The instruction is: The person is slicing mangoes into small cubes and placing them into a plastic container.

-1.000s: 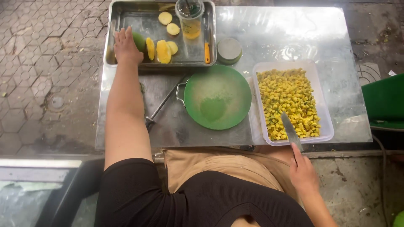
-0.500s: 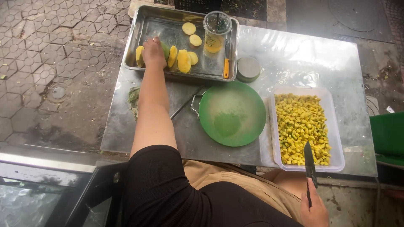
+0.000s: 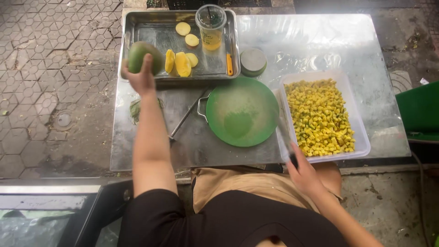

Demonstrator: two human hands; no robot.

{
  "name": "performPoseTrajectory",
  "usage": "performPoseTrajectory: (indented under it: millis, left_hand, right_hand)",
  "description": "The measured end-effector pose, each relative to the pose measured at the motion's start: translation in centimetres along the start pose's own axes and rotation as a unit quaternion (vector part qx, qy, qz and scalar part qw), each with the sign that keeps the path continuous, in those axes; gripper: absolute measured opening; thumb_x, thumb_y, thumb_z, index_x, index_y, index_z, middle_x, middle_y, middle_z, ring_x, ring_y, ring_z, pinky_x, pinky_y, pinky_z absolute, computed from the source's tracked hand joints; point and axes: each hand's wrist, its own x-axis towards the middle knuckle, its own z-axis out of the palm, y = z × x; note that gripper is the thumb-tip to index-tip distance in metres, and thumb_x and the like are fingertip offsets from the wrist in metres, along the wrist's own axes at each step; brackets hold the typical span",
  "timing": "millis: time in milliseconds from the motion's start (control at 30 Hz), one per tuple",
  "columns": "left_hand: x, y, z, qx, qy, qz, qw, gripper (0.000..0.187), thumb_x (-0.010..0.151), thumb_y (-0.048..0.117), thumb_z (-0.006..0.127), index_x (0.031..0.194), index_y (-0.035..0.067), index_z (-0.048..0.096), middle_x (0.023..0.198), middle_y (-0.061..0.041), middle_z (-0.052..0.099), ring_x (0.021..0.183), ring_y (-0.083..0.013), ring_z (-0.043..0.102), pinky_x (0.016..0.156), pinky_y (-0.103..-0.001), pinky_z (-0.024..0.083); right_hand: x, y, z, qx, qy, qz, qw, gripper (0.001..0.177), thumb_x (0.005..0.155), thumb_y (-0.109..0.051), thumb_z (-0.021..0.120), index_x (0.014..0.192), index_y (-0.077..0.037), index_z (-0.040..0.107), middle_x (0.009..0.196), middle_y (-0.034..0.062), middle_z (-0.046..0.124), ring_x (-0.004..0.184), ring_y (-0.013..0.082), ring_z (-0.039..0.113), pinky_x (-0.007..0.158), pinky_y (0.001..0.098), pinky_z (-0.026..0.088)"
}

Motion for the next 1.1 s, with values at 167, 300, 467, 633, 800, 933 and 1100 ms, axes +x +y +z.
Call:
performPoseTrajectory:
  millis: [167,300,467,633,800,933,1100]
  left_hand:
    - [-12.4,-3.2,4.7,-0.183,-0.242,-0.005,0.953,0.099,0.064,0.04,0.101,0.138,0.001,0.049,0.125,-0.014,0.063,0.115,-0.0261,0.064,0.103,-0.041,0.054]
    - [-22.1,-2.6,6.8,0.051,-0.276,-0.044,0.959,0.088,0.06,0.048,0.094,0.129,0.002,0.063,0.118,-0.011,0.074,0.107,-0.0194,0.071,0.095,-0.034,0.056]
    - [-24.8,-2.8,7.6,0.178,-0.33,0.018,0.927,0.088,0.063,0.052,0.092,0.128,0.002,0.062,0.119,-0.015,0.071,0.111,-0.0254,0.069,0.097,-0.037,0.054]
    - [-24.3,-6.0,8.3,0.14,-0.351,0.134,0.916,0.071,0.074,0.048,0.09,0.125,0.003,0.068,0.124,-0.016,0.072,0.117,-0.0273,0.069,0.102,-0.038,0.054]
    - [-25.4,-8.7,8.3,-0.022,-0.307,0.169,0.936,0.063,0.087,0.041,0.083,0.133,0.005,0.061,0.129,-0.014,0.064,0.12,-0.0271,0.064,0.107,-0.037,0.05]
    - [-27.1,-8.0,6.6,-0.001,-0.322,0.148,0.935,0.066,0.085,0.045,0.082,0.133,0.005,0.059,0.128,-0.013,0.065,0.119,-0.0274,0.064,0.105,-0.038,0.051]
    - [-29.2,-8.0,4.6,0.042,-0.325,0.206,0.922,0.064,0.089,0.048,0.077,0.132,0.004,0.06,0.13,-0.014,0.064,0.123,-0.0281,0.061,0.108,-0.039,0.048]
  right_hand:
    - [9.0,-0.6,5.0,-0.039,-0.027,0.074,0.996,0.07,0.095,-0.013,0.058,0.158,-0.01,0.028,0.149,0.0275,0.047,0.137,0.0433,0.048,0.111,0.045,0.04]
    - [12.0,1.3,7.2,-0.093,0.006,0.05,0.994,0.072,0.092,-0.011,0.062,0.156,-0.008,0.031,0.143,0.0281,0.05,0.132,0.046,0.049,0.108,0.0493,0.041]
    - [8.2,1.1,3.1,-0.251,0.083,-0.042,0.964,0.071,0.09,-0.016,0.069,0.154,-0.014,0.037,0.146,0.0172,0.053,0.14,0.038,0.046,0.116,0.0518,0.035]
    - [6.0,6.7,3.0,-0.379,0.156,-0.018,0.912,0.077,0.085,-0.016,0.065,0.156,-0.008,0.036,0.154,0.0184,0.046,0.146,0.0384,0.034,0.114,0.0643,0.018]
    - [5.8,8.4,3.1,-0.333,0.102,0.007,0.937,0.074,0.088,-0.006,0.052,0.159,-0.006,0.033,0.163,0.012,0.041,0.154,0.0299,0.029,0.122,0.0636,0.014]
    - [6.8,7.9,2.7,-0.315,0.102,0.007,0.944,0.073,0.089,-0.002,0.052,0.16,-0.008,0.033,0.163,0.0091,0.041,0.155,0.0277,0.03,0.123,0.0633,0.016]
    - [6.9,8.7,3.1,-0.298,0.112,-0.012,0.948,0.076,0.087,0.0,0.055,0.159,-0.007,0.032,0.164,0.0084,0.04,0.154,0.0285,0.031,0.119,0.0653,0.019]
